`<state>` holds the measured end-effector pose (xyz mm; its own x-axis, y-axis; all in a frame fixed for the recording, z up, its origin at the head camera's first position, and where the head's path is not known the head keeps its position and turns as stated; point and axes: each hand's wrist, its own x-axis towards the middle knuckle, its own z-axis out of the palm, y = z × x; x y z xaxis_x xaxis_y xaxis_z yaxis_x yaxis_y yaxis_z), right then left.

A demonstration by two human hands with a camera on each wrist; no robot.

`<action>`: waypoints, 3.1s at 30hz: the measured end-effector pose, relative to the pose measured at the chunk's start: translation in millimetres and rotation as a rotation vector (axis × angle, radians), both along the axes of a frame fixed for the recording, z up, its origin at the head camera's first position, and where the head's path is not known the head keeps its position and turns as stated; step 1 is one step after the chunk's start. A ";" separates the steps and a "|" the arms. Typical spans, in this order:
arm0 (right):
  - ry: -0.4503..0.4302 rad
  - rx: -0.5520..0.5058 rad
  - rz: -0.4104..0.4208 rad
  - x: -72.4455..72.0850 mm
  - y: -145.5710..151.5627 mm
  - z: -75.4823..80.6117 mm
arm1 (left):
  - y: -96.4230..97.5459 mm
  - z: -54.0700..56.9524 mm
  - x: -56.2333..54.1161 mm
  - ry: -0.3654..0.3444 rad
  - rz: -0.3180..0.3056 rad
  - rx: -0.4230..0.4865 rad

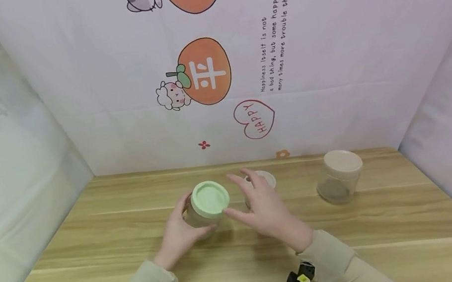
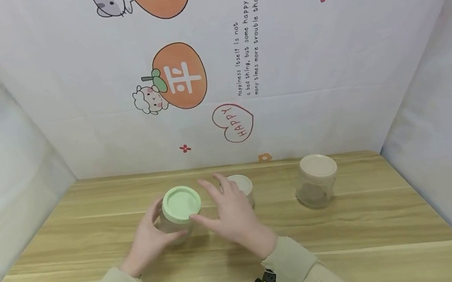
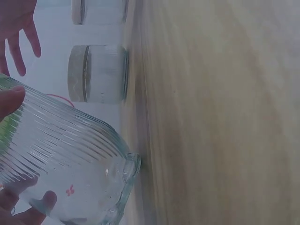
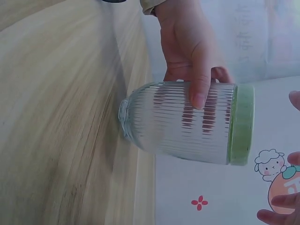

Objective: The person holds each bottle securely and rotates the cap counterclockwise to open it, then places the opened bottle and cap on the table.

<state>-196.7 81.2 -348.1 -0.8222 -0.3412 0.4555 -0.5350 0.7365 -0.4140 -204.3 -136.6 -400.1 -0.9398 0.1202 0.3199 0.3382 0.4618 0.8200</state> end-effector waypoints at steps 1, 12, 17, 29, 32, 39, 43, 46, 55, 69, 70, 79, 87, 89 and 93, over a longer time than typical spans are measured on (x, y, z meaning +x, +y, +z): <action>-0.007 -0.004 0.003 1.0 -0.9 0.5 | 1.2 0.5 1.5 0.013 -0.006 -0.009; -0.065 -0.006 0.038 11.9 -7.1 -1.1 | 12.6 4.4 14.0 0.057 -0.069 -0.086; -0.070 0.005 0.053 15.1 -7.4 -3.4 | 17.5 6.2 19.5 0.077 -0.076 -0.116; -0.104 0.034 0.046 27.1 -8.1 -11.8 | 25.8 6.2 29.1 0.093 -0.123 -0.144; -0.095 0.034 0.048 27.8 -8.4 -16.2 | 26.9 5.3 29.7 0.116 -0.135 -0.168; -0.031 0.004 0.065 27.7 -10.8 -24.9 | 27.8 5.0 30.1 0.143 -0.153 -0.175; 0.044 -0.008 0.060 27.9 -12.0 -28.0 | 27.0 4.1 29.7 0.163 -0.171 -0.175; 0.099 -0.029 0.068 27.8 -12.4 -29.8 | 25.5 2.6 29.7 0.179 -0.186 -0.190; 0.249 -0.098 0.090 24.1 -10.8 -37.4 | 19.7 -0.6 25.8 0.159 -0.260 -0.309; 0.182 -0.268 0.070 23.1 -22.4 -44.7 | 22.2 -1.9 21.3 0.145 -0.215 -0.358; 0.177 -0.277 0.072 23.1 -23.4 -45.4 | 23.0 -1.7 21.6 0.143 -0.208 -0.363; 0.206 -0.368 0.079 21.9 -26.2 -55.3 | 26.4 -2.0 18.9 0.170 -0.186 -0.353; 0.281 -0.405 0.118 20.1 -26.2 -55.1 | 24.3 -0.8 17.5 0.191 -0.177 -0.303; 0.292 -0.404 0.126 19.0 -25.9 -54.2 | 24.0 -0.7 16.4 0.190 -0.181 -0.297; 0.306 -0.403 0.136 17.7 -25.2 -54.2 | 22.8 -0.8 15.5 0.195 -0.191 -0.297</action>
<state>-179.0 56.0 -402.3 -0.5913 -0.1839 0.7852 -0.7557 0.4665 -0.4597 -188.8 -113.8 -400.9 -0.8166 0.4010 0.4152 0.5771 0.5827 0.5723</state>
